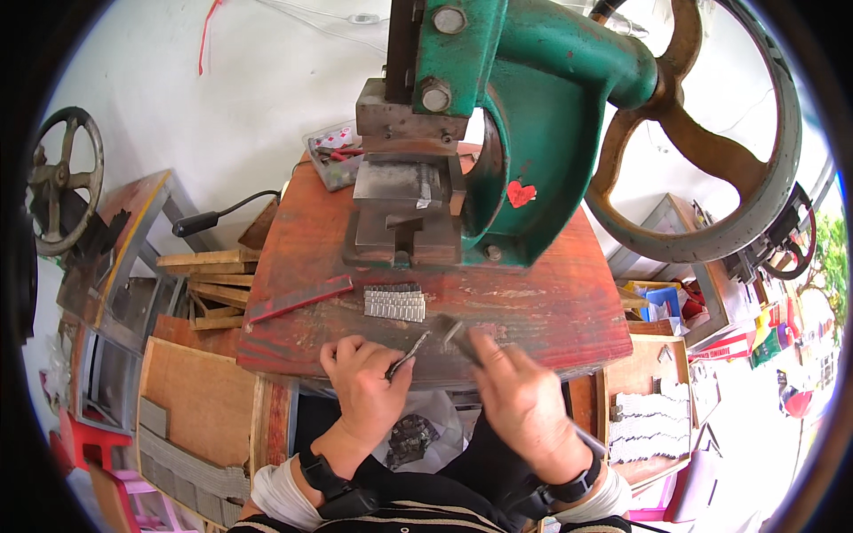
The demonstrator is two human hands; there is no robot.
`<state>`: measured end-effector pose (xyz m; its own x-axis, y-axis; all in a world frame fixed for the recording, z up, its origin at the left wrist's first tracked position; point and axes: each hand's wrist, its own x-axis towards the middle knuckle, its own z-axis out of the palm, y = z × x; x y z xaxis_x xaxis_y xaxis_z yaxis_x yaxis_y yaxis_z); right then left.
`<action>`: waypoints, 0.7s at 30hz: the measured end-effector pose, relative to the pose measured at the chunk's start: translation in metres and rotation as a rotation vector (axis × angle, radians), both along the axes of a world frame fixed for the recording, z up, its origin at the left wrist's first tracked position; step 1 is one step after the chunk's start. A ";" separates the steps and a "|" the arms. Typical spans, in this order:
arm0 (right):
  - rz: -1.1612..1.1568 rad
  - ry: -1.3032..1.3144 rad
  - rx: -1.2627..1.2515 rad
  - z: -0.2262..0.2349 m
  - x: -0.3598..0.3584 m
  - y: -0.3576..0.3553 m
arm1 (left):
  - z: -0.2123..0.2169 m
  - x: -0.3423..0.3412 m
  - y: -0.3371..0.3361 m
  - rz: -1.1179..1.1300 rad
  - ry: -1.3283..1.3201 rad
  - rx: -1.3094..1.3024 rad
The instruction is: The person picks up a metal watch band from a wooden tray, places it into a green press, and rotates the wheel by hand. They then remove the band, strike it with a hammer, and place it into a white bag.
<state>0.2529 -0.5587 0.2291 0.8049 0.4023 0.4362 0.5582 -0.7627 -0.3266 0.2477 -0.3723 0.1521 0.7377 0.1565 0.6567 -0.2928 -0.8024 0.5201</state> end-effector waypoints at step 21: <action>-0.167 0.012 0.007 -0.037 0.039 -0.051 | 0.043 0.010 0.021 -0.767 0.661 -1.377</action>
